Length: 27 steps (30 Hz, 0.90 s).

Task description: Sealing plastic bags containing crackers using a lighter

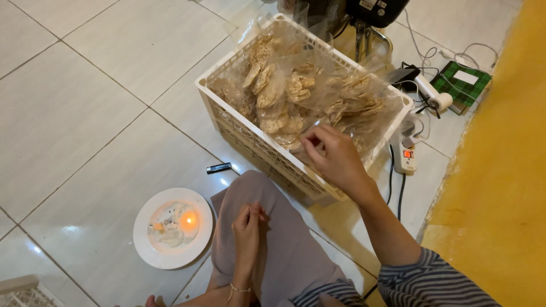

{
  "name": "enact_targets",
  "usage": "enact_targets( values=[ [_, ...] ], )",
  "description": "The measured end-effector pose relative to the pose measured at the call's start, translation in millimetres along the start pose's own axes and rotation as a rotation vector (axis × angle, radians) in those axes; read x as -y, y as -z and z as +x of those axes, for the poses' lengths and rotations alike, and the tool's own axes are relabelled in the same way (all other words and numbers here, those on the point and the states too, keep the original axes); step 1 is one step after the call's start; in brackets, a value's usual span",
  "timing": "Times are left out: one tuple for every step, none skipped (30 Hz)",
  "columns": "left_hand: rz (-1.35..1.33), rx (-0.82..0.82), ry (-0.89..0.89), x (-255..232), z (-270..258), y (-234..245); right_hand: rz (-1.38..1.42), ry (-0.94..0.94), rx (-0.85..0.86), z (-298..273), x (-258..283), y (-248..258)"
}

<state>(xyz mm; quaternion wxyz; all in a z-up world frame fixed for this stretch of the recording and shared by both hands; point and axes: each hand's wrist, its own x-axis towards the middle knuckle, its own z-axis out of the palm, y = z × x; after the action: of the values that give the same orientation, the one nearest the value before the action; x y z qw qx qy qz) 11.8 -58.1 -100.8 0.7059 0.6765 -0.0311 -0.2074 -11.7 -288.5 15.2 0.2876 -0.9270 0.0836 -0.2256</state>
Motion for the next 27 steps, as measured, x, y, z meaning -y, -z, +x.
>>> enact_targets(
  values=[
    [0.000,0.003,-0.007,2.6,1.0,0.3,-0.001,0.003,-0.007,8.4,-1.8,1.2],
    [0.047,-0.008,0.005,5.2,1.3,0.4,-0.042,0.005,-0.039,15.8,-3.4,3.0],
    [0.094,-0.020,0.018,8.0,1.7,0.4,-0.082,0.007,-0.072,23.2,-5.2,4.9],
    [0.095,-0.015,0.014,11.5,2.4,0.6,-0.084,0.006,-0.078,33.8,-7.6,4.7],
    [0.087,-0.015,-0.037,15.0,3.3,0.6,-0.143,0.023,-0.110,44.3,-10.1,4.8],
    [0.079,-0.012,-0.088,18.3,4.8,0.3,-0.204,0.039,-0.143,55.2,-12.8,5.5],
    [0.079,-0.005,-0.093,23.0,5.2,2.6,-0.208,0.037,-0.151,65.7,-14.7,2.7],
    [0.075,0.001,-0.104,27.4,6.8,4.4,-0.250,-0.012,-0.114,75.6,-17.3,1.3],
    [0.071,0.007,-0.114,31.8,8.5,5.7,-0.291,-0.062,-0.078,85.6,-20.5,0.5],
    [0.070,0.025,-0.122,32.5,8.3,5.9,-0.301,-0.069,-0.092,93.2,-16.2,0.0],
    [0.037,-0.009,-0.100,33.1,8.4,5.7,-0.245,-0.110,-0.067,101.0,-12.4,-0.1],
    [0.004,-0.036,-0.077,33.8,9.0,4.0,-0.192,-0.154,-0.046,108.2,-9.9,1.9],
    [0.003,-0.012,-0.084,38.5,11.0,5.7,-0.205,-0.165,-0.064,112.3,-11.0,2.1],
    [0.058,-0.050,-0.010,43.4,12.4,8.2,-0.188,-0.199,0.020,116.3,-11.9,1.3],
    [0.115,-0.088,0.064,48.4,14.3,11.0,-0.170,-0.233,0.104,120.7,-13.0,0.3],
    [0.116,-0.072,0.058,45.6,14.8,7.0,-0.176,-0.241,0.091,123.8,-20.5,-3.4],
    [0.061,-0.104,0.121,42.9,15.6,3.6,-0.182,-0.228,0.097,127.2,-28.1,-7.5],
    [0.005,-0.142,0.186,40.9,14.8,1.4,-0.185,-0.212,0.109,130.7,-34.9,-13.7],
    [0.007,-0.133,0.184,43.8,17.7,1.6,-0.189,-0.217,0.102,134.9,-44.7,-19.0],
    [0.065,-0.121,0.163,46.9,18.6,3.4,-0.163,-0.208,0.080,138.4,-53.3,-25.9],
    [0.123,-0.108,0.141,50.2,19.7,5.4,-0.137,-0.199,0.058,141.8,-61.8,-33.1],
    [0.127,-0.107,0.142,57.2,21.5,6.9,-0.135,-0.202,0.057,142.5,-63.4,-35.4],
    [0.133,-0.114,0.140,64.3,23.5,8.5,-0.118,-0.209,0.045,143.2,-64.9,-37.9],
    [0.138,-0.123,0.139,71.3,25.3,10.0,-0.102,-0.215,0.033,144.2,-66.3,-40.3],
    [0.141,-0.122,0.140,57.6,18.5,1.7,-0.100,-0.217,0.033,145.3,-66.5,-40.9],
    [-0.140,-0.147,0.179,44.5,10.7,-6.3,-0.081,-0.215,0.002,145.7,-66.4,-42.3],
    [-0.422,-0.170,0.216,31.5,2.9,-14.0,-0.062,-0.213,-0.029,146.0,-66.2,-44.0]
  ],
)
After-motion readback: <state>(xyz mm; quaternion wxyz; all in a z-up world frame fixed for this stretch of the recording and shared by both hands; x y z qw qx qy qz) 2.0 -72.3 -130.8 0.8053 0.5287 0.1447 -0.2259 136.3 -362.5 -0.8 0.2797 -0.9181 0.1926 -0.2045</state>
